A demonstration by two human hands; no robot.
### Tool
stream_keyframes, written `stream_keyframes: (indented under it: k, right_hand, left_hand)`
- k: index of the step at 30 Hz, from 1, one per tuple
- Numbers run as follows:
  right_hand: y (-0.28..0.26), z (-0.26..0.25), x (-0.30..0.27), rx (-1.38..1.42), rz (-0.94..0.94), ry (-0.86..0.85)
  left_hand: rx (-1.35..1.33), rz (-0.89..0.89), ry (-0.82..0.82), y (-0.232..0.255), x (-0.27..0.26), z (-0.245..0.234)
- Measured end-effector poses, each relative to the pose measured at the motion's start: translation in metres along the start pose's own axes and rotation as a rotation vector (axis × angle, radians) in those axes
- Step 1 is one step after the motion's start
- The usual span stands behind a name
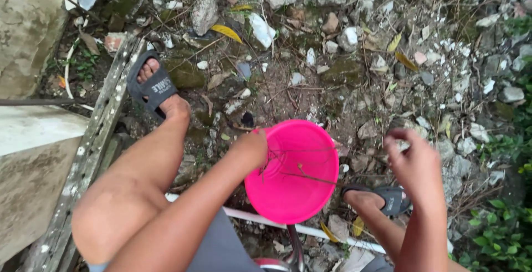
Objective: The recorder is collecting and placing small twigs and dried leaves into a pink bucket while sitting on the ground.
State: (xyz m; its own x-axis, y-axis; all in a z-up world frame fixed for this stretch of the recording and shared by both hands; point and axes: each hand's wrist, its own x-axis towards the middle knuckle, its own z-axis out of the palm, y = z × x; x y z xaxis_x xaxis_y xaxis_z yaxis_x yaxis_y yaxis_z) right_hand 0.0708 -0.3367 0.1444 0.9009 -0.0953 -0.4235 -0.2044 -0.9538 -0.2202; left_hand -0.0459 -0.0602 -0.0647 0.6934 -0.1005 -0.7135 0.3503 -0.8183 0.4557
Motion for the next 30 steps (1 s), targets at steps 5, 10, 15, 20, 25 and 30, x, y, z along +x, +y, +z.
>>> stream_keyframes:
  k: [5,10,15,20,25,30]
  right_hand:
    - [0.0,0.081,0.135,-0.245,-0.414,-0.009]
    - [0.017,0.22,0.254,-0.675,-0.537,-0.436]
    - [0.057,0.341,0.317,-0.471,-0.617,-0.428]
    - [0.039,0.38,0.311,-0.205,-0.544,-0.313]
    - [0.036,0.386,0.313,-0.11,-0.275,-0.206]
    - [0.076,0.422,0.338,-0.298,-0.393,-0.227]
  left_hand:
    - [0.016,-0.002,-0.059,0.016,-0.012,-0.002]
    - [0.024,-0.029,-0.091,0.027,-0.015,-0.01]
    - [-0.043,-0.098,-0.235,0.036,-0.026,-0.03]
    - [-0.037,-0.099,-0.232,0.03,-0.03,-0.031]
    - [-0.022,-0.074,-0.249,0.031,-0.031,-0.029]
    - [-0.023,-0.086,-0.271,0.034,-0.024,-0.02]
